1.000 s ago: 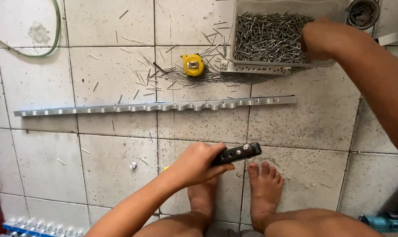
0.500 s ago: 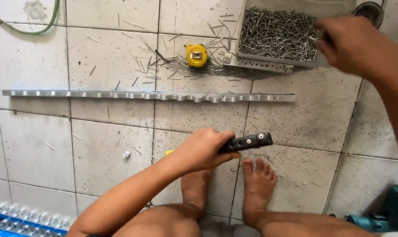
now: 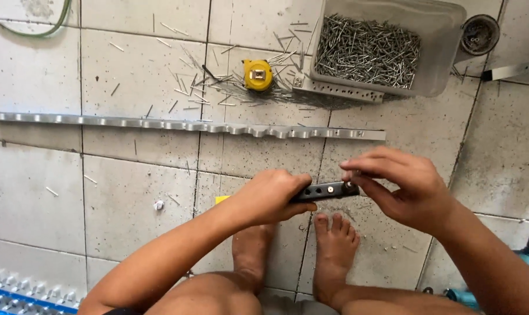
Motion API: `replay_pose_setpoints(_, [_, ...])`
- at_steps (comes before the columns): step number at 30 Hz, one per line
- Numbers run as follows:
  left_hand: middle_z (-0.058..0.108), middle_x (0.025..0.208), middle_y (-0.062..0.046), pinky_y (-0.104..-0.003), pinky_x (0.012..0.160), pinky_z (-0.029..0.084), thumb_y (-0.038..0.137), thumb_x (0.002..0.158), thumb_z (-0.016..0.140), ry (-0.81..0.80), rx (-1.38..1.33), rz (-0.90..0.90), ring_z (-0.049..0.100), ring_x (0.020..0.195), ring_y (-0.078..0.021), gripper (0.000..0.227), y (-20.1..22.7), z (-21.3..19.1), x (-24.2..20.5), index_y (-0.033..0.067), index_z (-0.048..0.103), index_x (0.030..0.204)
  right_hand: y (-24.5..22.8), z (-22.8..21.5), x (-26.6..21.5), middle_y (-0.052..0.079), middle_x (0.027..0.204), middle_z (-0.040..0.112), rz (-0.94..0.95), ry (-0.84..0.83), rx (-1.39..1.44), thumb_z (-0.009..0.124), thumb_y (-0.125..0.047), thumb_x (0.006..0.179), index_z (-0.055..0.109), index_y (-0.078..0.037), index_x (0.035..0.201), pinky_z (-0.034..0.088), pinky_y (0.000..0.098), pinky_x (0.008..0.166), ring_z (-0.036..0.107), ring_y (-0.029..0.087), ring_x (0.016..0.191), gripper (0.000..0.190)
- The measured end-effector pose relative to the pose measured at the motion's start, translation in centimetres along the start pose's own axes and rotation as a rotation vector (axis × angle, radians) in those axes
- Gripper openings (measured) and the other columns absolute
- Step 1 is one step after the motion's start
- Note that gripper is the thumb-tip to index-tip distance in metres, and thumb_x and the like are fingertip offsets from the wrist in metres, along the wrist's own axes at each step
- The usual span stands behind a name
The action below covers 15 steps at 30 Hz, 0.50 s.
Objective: The person sits on a tiled floor and uses a handheld rivet gun to attach metal fasteners to a long, perforated metal strip. They repeatedly pick fasteners from a nearby container, insert them into the tool, and fire the tool to secure the fasteners along the strip.
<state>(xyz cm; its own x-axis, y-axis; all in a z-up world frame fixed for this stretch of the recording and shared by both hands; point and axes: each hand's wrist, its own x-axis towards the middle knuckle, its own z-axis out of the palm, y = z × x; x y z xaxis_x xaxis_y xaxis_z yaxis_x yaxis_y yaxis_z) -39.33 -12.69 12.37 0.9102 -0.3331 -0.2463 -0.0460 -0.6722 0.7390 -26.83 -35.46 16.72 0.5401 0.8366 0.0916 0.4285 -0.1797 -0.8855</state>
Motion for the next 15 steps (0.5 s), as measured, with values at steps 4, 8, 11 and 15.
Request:
replay_pose_setpoints(4, [0.073, 0.071, -0.011, -0.043, 0.055, 0.052, 0.032, 0.081, 0.079, -0.034, -0.008, -0.027, 0.067, 0.058, -0.0334, 0.029, -0.2, 0.0, 0.2, 0.0077, 0.065, 0.086, 1.6, 0.5, -0.6, 0.006, 0.098, 0.075, -0.058, -0.006, -0.058, 0.073, 0.004, 0.078, 0.072, -0.009, 0.11, 0.053, 0.0156, 0.05, 0.066, 0.007, 0.065, 0.034])
replay_pose_setpoints(8, [0.073, 0.071, -0.011, -0.042, 0.054, 0.051, 0.033, 0.083, 0.078, -0.045, -0.049, -0.056, 0.067, 0.056, -0.032, 0.03, -0.4, -0.6, 0.3, 0.0069, 0.064, 0.087, 0.5, -0.4, -0.6, 0.019, 0.145, 0.041, 0.013, -0.149, -0.024, 0.077, -0.022, 0.078, 0.06, -0.013, 0.136, 0.059, 0.041, 0.104, 0.052, 0.032, 0.13, 0.061])
replay_pose_setpoints(11, [0.074, 0.071, -0.009, -0.035, 0.046, 0.054, 0.034, 0.089, 0.074, 0.067, -0.1, -0.108, 0.069, 0.05, -0.0224, 0.027, 0.4, -0.6, 1.4, 0.009, 0.063, 0.09, 3.1, 0.5, -2.5, 0.019, 0.152, 0.042, 0.269, -0.11, 0.026, 0.079, -0.047, 0.063, 0.019, -0.013, 0.16, 0.054, 0.0466, 0.092, 0.051, 0.031, 0.125, 0.118])
replay_pose_setpoints(15, [0.066, 0.071, -0.008, -0.034, 0.058, 0.06, 0.048, 0.095, 0.06, 0.076, -0.248, -0.159, 0.073, 0.065, -0.028, 0.034, 3.6, -0.7, 4.4, 0.015, 0.057, 0.103, 6.7, 7.9, -5.0, 0.019, 0.107, 0.078, 0.376, -0.133, 0.232, 0.088, -0.002, 0.067, 0.083, -0.012, 0.093, 0.057, 0.0579, 0.086, 0.072, 0.043, 0.105, 0.028])
